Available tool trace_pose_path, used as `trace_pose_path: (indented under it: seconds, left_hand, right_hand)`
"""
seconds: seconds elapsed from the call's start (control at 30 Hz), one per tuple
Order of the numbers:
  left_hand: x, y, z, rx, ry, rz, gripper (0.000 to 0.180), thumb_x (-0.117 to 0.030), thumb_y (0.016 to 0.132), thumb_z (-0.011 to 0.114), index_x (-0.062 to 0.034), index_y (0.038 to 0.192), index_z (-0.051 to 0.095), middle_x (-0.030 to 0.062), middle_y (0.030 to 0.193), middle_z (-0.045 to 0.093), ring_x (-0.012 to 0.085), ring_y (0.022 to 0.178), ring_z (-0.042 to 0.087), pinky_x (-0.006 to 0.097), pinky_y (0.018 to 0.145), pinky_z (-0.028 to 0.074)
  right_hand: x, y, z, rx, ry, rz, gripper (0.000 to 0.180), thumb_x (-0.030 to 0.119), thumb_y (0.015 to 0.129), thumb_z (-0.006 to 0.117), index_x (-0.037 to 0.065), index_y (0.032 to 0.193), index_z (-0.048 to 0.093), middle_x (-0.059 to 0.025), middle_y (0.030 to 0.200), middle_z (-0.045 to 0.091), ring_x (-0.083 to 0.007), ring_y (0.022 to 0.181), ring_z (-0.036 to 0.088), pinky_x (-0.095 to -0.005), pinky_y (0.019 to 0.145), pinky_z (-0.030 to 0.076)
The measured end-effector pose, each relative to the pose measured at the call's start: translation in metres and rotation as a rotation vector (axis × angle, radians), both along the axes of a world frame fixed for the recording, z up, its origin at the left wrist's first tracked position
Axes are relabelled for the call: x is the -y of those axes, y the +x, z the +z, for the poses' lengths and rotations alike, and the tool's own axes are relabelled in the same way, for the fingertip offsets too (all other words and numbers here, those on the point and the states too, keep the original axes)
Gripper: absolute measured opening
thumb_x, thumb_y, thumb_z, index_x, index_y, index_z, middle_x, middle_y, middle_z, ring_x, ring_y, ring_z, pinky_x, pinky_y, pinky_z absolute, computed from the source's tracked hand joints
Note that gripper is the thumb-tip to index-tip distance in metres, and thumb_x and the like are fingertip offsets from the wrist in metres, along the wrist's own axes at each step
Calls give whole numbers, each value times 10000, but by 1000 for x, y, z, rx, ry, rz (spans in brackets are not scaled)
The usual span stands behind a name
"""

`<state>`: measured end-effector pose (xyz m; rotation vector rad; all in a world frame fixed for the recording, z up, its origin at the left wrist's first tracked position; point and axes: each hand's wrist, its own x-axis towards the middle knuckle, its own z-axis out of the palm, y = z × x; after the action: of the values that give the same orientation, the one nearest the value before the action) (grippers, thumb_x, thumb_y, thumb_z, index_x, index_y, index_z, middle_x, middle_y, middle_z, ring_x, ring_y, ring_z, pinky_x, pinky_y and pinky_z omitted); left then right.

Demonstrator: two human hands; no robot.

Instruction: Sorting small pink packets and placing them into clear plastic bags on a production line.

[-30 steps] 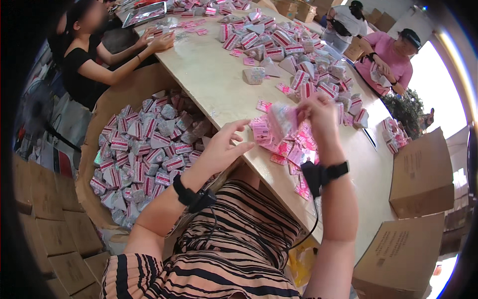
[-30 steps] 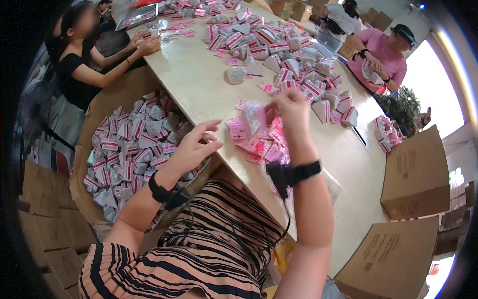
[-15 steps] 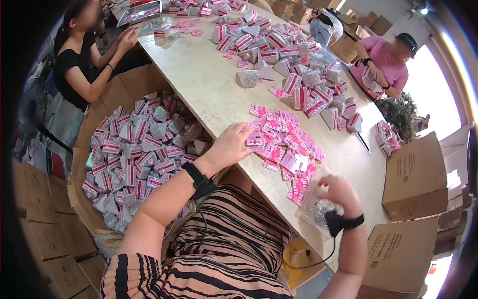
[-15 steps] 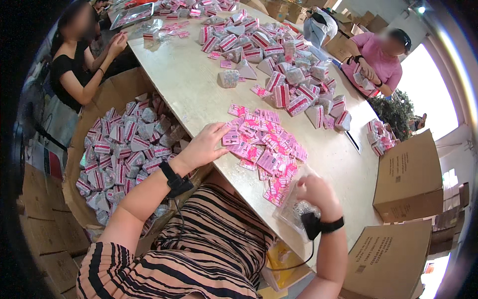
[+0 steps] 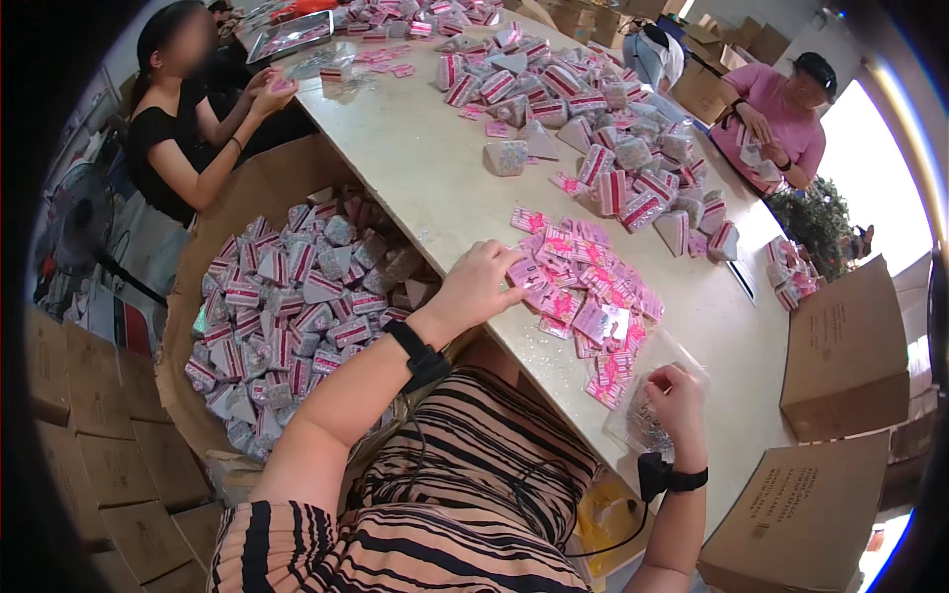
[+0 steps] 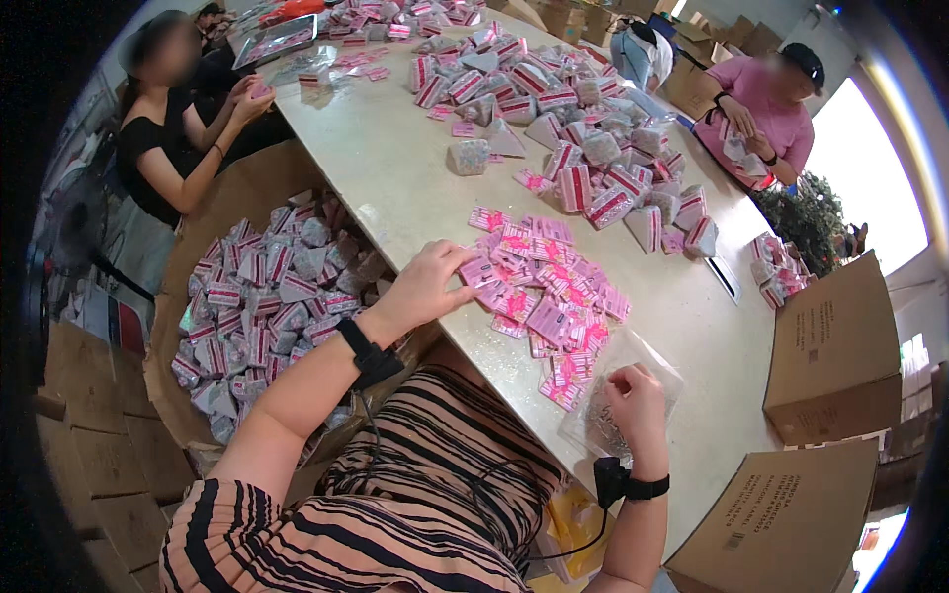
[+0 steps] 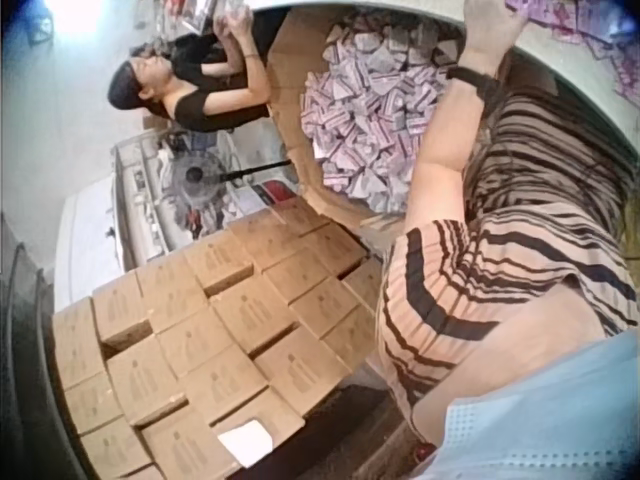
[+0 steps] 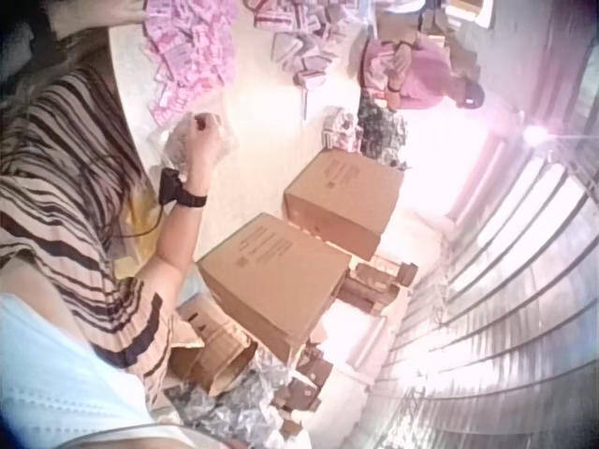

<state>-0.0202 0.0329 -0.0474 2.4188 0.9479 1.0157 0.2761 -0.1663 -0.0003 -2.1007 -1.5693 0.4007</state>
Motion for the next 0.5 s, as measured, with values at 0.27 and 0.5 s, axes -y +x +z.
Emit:
trace_pose_path:
  seconds: [0.27, 0.5]
  left_hand:
    - [-6, 12, 10, -118, -23, 72, 455, -222, 722, 727, -38, 1124, 620, 164, 1014, 584, 340, 1017, 538, 405, 900, 448]
    - [-10, 12, 17, 238, -137, 75, 408, -180, 765, 706, -29, 1134, 624, 136, 968, 630, 279, 904, 607, 349, 851, 479]
  right_hand:
    - [4, -2, 11, 56, 222, 10, 115, -66, 766, 577, -42, 857, 641, -145, 826, 620, -236, 713, 629, -314, 663, 506]
    - [6, 8, 16, -323, 511, -198, 107, -47, 797, 622, -43, 895, 665, -60, 807, 659, -114, 743, 633, -238, 685, 513]
